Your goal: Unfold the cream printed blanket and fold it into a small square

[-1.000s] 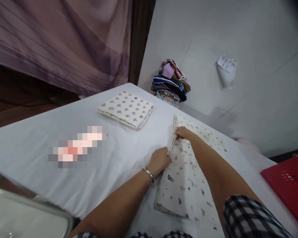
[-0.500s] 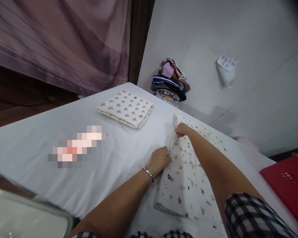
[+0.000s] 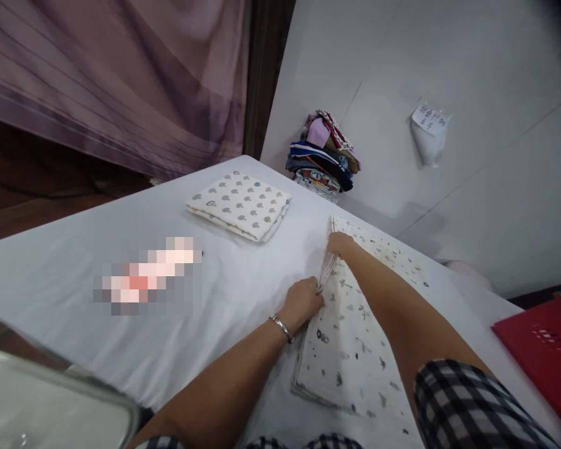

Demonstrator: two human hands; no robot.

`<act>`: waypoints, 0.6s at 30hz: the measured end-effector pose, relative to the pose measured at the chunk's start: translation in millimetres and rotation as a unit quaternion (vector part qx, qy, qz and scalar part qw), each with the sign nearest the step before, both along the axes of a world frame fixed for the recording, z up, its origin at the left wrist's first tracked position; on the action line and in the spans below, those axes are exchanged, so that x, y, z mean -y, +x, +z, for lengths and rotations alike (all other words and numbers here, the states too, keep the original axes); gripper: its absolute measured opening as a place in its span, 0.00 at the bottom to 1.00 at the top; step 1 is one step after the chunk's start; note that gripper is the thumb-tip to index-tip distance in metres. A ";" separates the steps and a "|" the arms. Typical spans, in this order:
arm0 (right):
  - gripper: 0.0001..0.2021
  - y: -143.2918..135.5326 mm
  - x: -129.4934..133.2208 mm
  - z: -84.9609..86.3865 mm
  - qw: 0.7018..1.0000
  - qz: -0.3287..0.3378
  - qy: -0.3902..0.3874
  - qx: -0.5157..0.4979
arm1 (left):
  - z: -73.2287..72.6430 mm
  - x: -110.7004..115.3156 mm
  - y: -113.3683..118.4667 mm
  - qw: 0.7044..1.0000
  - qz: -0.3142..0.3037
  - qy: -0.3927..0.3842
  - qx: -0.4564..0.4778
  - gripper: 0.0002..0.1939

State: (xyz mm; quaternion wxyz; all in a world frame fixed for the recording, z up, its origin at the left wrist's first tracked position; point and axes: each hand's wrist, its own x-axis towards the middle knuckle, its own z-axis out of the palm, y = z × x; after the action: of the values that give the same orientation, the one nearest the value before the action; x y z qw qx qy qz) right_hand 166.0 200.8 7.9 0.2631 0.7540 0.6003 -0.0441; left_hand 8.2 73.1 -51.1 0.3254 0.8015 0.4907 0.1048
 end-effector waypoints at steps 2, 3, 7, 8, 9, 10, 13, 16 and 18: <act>0.17 -6.7 -0.6 -3.1 1.000 0.002 0.005 0.014 | 0.9 0.3 -0.5 1.000 -0.003 -0.001 0.001 0.10; 0.18 -9.7 -1.2 -4.9 1.000 0.003 0.004 0.019 | 0.8 0.5 -0.6 1.000 -0.004 0.002 0.003 0.10; 0.18 -15.5 -4.0 -11.1 1.000 0.005 -0.006 0.029 | -1.8 0.8 -0.4 1.000 0.000 0.013 0.016 0.09; 0.18 -15.6 -4.8 -12.0 0.999 0.004 -0.008 0.031 | -2.4 0.8 -0.3 1.000 0.002 0.013 0.018 0.09; 0.18 -15.4 -5.8 -12.7 0.999 0.003 -0.010 0.032 | -2.8 0.8 -0.1 1.000 0.002 0.012 0.018 0.09; 0.18 -15.0 -6.8 -13.3 0.999 0.001 -0.011 0.031 | -3.0 0.8 -0.1 1.000 0.002 0.011 0.018 0.08; 0.17 -13.9 -10.1 -14.4 1.000 -0.007 -0.015 0.023 | -3.0 1.1 -0.3 1.000 0.002 0.005 0.014 0.08; 0.16 -12.4 -13.4 -14.6 1.000 -0.014 -0.024 0.011 | -2.2 1.6 -0.7 1.000 0.002 0.010 0.019 0.08; 0.16 -11.1 -15.0 -14.0 0.999 -0.018 -0.030 0.006 | -1.1 1.8 -0.9 1.000 0.001 0.012 0.023 0.08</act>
State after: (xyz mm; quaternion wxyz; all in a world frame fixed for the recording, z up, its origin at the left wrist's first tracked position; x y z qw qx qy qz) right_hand 154.9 215.8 -6.1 0.2880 0.7567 0.5837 -0.0624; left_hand 7.4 71.3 -52.3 0.3269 0.8022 0.4827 0.1292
